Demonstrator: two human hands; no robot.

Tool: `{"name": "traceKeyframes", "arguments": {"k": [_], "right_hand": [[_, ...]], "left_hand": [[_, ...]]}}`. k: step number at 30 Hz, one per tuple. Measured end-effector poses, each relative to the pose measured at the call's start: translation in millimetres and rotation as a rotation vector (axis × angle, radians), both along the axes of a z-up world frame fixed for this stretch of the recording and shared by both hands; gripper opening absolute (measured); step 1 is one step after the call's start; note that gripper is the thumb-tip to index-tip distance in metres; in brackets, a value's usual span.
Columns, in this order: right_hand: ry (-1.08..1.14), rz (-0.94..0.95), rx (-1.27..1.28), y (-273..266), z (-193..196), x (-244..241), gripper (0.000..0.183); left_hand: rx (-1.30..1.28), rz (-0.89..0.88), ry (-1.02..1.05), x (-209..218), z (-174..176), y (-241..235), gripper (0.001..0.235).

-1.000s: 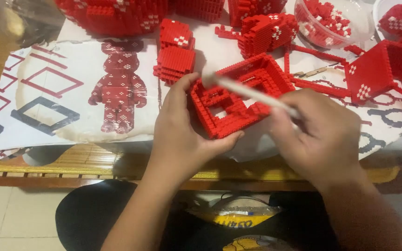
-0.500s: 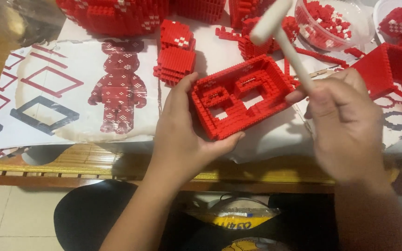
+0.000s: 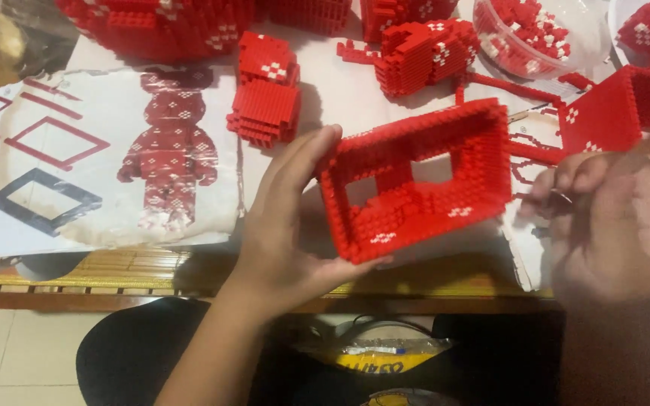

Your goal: The person assembles a red plastic brick structure by tapping the pieces together with a small white mallet. They repeatedly hold the structure, tap the edges to secure the bricks, and rotate the object to work on different sides.

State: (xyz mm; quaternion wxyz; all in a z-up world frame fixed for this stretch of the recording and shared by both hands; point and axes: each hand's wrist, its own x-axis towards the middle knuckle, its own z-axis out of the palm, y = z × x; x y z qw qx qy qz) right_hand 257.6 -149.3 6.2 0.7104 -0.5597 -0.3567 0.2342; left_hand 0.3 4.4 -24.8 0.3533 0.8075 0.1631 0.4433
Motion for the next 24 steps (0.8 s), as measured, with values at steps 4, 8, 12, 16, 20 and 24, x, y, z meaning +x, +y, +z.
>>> {"name": "traceKeyframes", "arguments": {"k": [4,8,12,16,20,24], "right_hand": [[0.184,-0.143,-0.187,16.2,19.7,-13.7,0.017],[0.113,0.652,0.143,11.3,16.1,-9.4,0.039],[0.344,0.535,0.14,16.1,21.6,-24.5,0.057],[0.181,0.448,0.169,17.6,14.4,-26.4,0.039],[0.166,0.428,0.265,11.6,2.7,-20.0,0.047],[0.231,0.554,0.287,10.5,3.4,-13.8,0.039]], "left_hand": [[-0.075,-0.109,-0.16,5.0,1.5,-2.5,0.106],[-0.192,-0.268,-0.343,9.2,4.1,-6.5,0.107],[-0.418,-0.349,-0.246,0.8,22.4,-11.6,0.112],[-0.757,-0.439,-0.318,2.5,23.9,-9.9,0.085],[-0.92,-0.437,-0.358,-4.1,25.7,-11.3,0.087],[-0.879,-0.406,-0.385,-7.0,28.3,-14.7,0.085]]}}
